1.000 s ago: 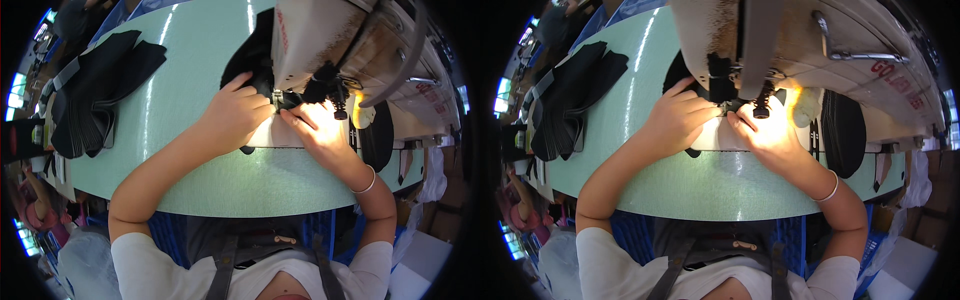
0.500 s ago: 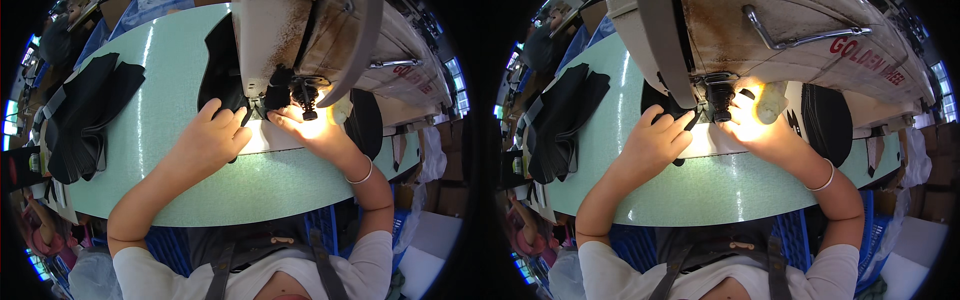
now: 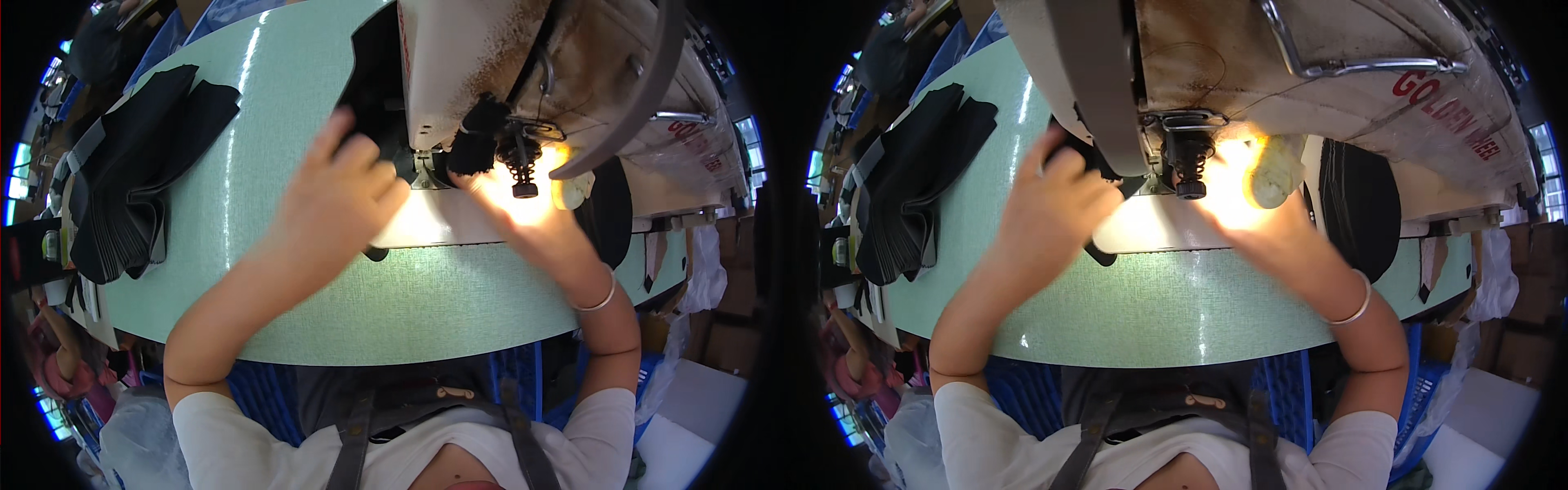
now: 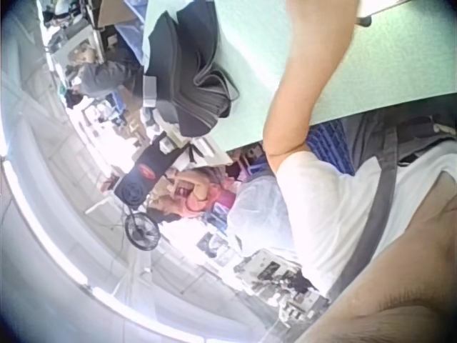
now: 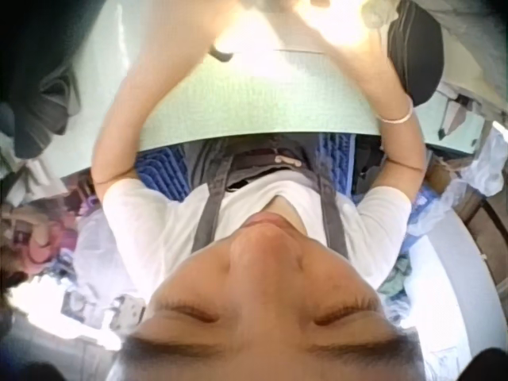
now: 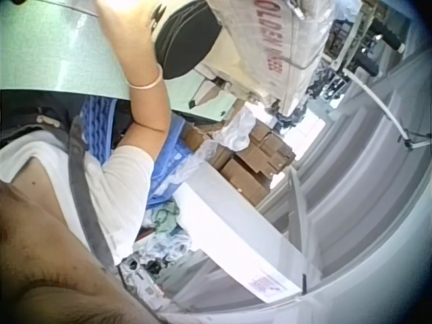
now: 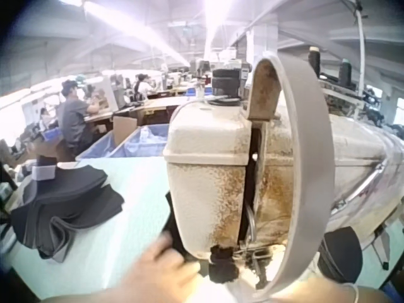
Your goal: The person aligns and stitches shoe fabric pieces together using a sewing machine, repeating the process with multiple pieces.
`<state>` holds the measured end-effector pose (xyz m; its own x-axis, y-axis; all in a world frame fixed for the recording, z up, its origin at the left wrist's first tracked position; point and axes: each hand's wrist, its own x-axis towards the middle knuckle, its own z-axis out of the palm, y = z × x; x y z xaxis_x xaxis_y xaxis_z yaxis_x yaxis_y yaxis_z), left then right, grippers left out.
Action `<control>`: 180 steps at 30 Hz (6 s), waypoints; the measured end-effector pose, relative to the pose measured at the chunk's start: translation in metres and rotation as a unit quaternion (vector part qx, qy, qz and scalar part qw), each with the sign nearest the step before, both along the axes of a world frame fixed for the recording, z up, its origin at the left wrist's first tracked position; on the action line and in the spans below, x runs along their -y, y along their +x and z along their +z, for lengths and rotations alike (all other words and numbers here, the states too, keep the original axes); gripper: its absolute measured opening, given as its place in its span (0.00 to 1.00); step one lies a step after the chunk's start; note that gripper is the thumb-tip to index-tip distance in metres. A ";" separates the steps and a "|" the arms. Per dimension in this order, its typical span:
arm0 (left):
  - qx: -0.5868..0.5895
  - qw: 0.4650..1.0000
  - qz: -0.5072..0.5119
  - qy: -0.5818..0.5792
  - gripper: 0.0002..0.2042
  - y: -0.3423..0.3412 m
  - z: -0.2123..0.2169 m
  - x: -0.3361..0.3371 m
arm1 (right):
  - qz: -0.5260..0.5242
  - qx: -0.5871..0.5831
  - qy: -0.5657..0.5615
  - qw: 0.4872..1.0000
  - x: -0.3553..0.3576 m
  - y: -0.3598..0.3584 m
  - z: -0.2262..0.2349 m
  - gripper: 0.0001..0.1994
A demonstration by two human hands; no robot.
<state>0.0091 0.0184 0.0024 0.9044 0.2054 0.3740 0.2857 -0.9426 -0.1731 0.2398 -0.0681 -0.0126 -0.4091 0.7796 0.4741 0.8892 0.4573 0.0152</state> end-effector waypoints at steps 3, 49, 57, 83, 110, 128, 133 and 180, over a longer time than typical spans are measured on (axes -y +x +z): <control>0.024 0.999 0.023 -0.031 0.14 -0.014 0.008 -0.018 | 0.027 0.024 0.008 0.999 0.000 0.021 0.018 0.06; 0.105 0.976 0.019 -0.189 0.19 0.003 -0.034 0.007 | -0.021 -0.008 -0.156 0.988 0.009 -0.018 -0.019 0.29; 0.088 0.972 0.024 -0.216 0.20 0.005 -0.038 -0.005 | -0.034 -0.082 -0.178 0.980 0.004 -0.015 -0.019 0.28; -0.144 0.811 0.553 -0.124 0.30 -0.208 0.097 -0.136 | -0.232 0.082 -0.012 0.969 -0.039 0.216 -0.041 0.13; 0.289 0.796 0.532 -0.022 0.25 -0.289 0.120 -0.113 | -0.303 0.184 0.103 0.929 0.013 0.242 -0.028 0.14; -0.193 0.970 0.043 -0.140 0.38 -0.043 0.004 0.037 | 0.085 0.006 -0.102 0.991 0.017 -0.005 -0.005 0.21; -0.158 0.962 0.119 -0.189 0.36 -0.053 -0.006 0.076 | 0.090 0.012 -0.094 0.991 0.024 0.006 0.004 0.18; -0.027 0.967 0.035 -0.249 0.44 -0.004 -0.032 0.016 | -0.047 0.082 -0.077 0.993 0.009 -0.012 -0.014 0.29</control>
<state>0.0050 0.0019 -0.0301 0.8969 0.4101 0.1655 0.3556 -0.8913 0.2814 0.2274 -0.0766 -0.0263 -0.3925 0.8762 0.2798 0.9196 0.3801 0.0996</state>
